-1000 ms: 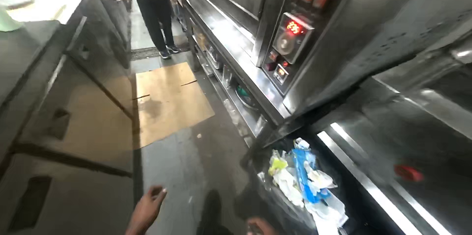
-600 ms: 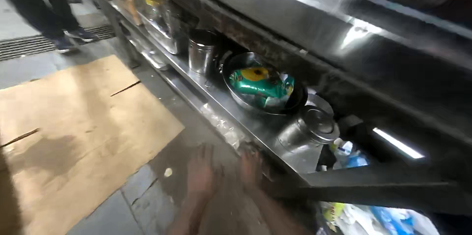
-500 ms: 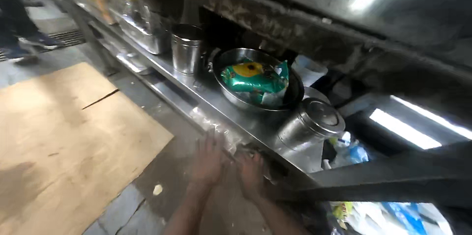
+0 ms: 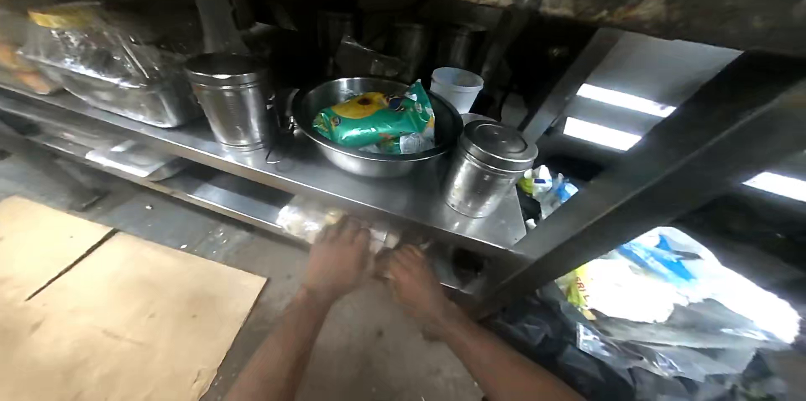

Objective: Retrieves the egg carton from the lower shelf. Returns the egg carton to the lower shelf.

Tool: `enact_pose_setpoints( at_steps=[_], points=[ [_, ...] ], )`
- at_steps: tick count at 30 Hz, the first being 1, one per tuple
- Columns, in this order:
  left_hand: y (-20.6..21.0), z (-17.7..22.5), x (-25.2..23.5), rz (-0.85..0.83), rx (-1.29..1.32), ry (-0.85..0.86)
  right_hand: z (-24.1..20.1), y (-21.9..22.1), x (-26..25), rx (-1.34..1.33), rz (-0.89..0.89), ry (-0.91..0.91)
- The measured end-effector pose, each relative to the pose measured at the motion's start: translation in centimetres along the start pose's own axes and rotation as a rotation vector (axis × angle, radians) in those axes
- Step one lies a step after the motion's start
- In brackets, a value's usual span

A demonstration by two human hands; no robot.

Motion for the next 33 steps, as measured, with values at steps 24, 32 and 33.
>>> enact_pose_setpoints(
  at_steps=[24,32,33],
  points=[
    [-6.9,-7.5,-2.0,-0.382,-0.284,-0.302,1.4,-0.2,2.5,-0.023,-0.149,0.131],
    [1.0,-3.6,5.2,-0.399,0.820,-0.874,-1.9,0.0,0.2,-0.179,-0.175,0.518],
    [2.7,-2.6,5.9,-0.357,1.028,-1.000,-2.0,0.0,0.0,-0.220,-0.146,0.562]
  ],
)
Point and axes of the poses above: each hand's wrist, its own x-axis away from the middle knuckle, its own y-axis out of the palm, z = x × y, the point moved 4 cm from there along -x, towards the middle knuckle, and after that the axes turned 15 degrees about -y, right-handed, at the moved point
